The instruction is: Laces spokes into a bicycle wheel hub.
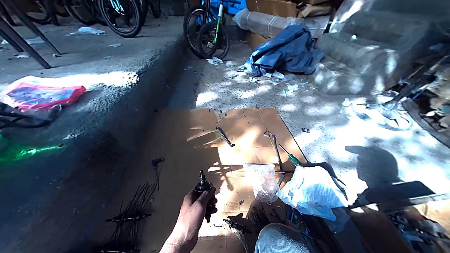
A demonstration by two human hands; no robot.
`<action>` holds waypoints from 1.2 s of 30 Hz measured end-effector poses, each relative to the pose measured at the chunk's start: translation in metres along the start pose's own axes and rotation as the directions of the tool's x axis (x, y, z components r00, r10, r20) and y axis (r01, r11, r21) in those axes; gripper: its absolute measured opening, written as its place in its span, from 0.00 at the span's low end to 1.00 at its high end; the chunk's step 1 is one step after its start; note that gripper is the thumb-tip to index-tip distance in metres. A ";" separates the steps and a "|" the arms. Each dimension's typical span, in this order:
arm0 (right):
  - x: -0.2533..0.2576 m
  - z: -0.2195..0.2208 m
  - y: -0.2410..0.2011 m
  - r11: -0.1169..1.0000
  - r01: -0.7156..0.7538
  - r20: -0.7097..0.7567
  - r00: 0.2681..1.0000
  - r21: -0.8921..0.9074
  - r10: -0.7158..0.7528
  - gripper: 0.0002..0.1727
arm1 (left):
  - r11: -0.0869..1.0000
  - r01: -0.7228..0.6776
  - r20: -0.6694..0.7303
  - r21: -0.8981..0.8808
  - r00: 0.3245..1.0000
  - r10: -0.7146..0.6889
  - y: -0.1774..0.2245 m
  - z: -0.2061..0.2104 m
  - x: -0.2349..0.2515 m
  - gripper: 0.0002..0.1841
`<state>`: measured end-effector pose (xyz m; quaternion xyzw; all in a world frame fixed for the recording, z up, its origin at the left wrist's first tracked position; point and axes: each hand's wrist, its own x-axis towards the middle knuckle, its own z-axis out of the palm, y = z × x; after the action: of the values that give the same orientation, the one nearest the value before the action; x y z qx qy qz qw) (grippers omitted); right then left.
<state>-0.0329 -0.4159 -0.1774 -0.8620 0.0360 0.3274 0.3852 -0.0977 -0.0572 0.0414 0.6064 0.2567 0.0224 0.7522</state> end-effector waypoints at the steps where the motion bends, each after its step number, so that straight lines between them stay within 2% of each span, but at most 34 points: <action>1: 0.006 0.001 0.005 0.994 0.075 -0.076 0.995 0.081 -0.069 0.17 | 1.000 0.005 0.014 -0.020 1.000 -0.005 0.000 0.000 0.002 0.11; 3: -0.006 -0.012 -0.021 0.906 0.260 -0.212 0.957 0.335 -0.196 0.15 | 0.999 -0.011 0.040 -0.031 0.999 0.012 -0.001 0.002 0.006 0.11; 4: -0.022 -0.025 -0.051 0.814 0.346 -0.275 0.931 0.466 -0.239 0.15 | 0.999 -0.036 0.058 -0.016 0.998 0.037 -0.002 0.003 0.007 0.11; 6: -0.049 -0.049 -0.109 0.553 0.501 -0.414 0.865 0.666 -0.284 0.17 | 0.994 -0.101 0.114 0.052 0.989 0.095 -0.008 0.005 0.008 0.13; 8: -0.076 -0.073 -0.164 0.347 0.542 -0.461 0.838 0.765 -0.292 0.18 | 0.975 -0.176 0.201 0.133 0.968 0.148 -0.011 0.006 0.003 0.14; 10: -0.096 -0.085 -0.208 0.260 0.547 -0.444 0.818 0.796 -0.365 0.16 | 0.960 -0.229 0.288 0.159 0.941 0.177 -0.008 0.004 -0.005 0.15; 14: -0.126 -0.067 -0.266 0.253 0.652 -0.411 0.684 0.714 -0.602 0.15 | 0.946 -0.305 0.367 0.107 0.897 0.248 0.005 0.005 -0.020 0.13; 18: -0.147 -0.036 -0.293 0.250 0.802 -0.443 0.526 0.543 -0.726 0.12 | 0.934 -0.357 0.350 -0.019 0.873 0.341 -0.003 0.007 -0.021 0.13; 22: -0.149 -0.016 -0.299 0.258 0.860 -0.459 0.463 0.441 -0.758 0.10 | 0.921 -0.387 0.299 -0.038 0.875 0.380 -0.016 0.001 -0.023 0.12; 25: -0.145 -0.003 -0.296 0.257 0.886 -0.466 0.427 0.385 -0.775 0.09 | 0.932 -0.360 0.216 -0.048 0.907 0.361 -0.020 0.005 -0.030 0.13; 28: -0.144 0.003 -0.291 0.295 0.875 -0.453 0.457 0.384 -0.765 0.09 | 0.942 -0.314 0.157 -0.115 0.931 0.330 -0.017 0.008 -0.033 0.13; 33: -0.135 0.011 -0.287 0.345 0.831 -0.421 0.528 0.436 -0.737 0.10 | 0.929 -0.350 0.233 -0.122 0.900 0.369 -0.016 0.005 -0.028 0.08; 36: -0.130 0.003 -0.285 0.381 0.732 -0.377 0.639 0.565 -0.670 0.13 | 0.932 -0.353 0.214 -0.080 0.907 0.362 -0.014 0.005 -0.029 0.07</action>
<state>-0.0474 -0.2390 0.0806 -0.6049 -0.1994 0.0592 0.7686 -0.1251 -0.0755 0.0396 0.6268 0.0542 0.0959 0.7714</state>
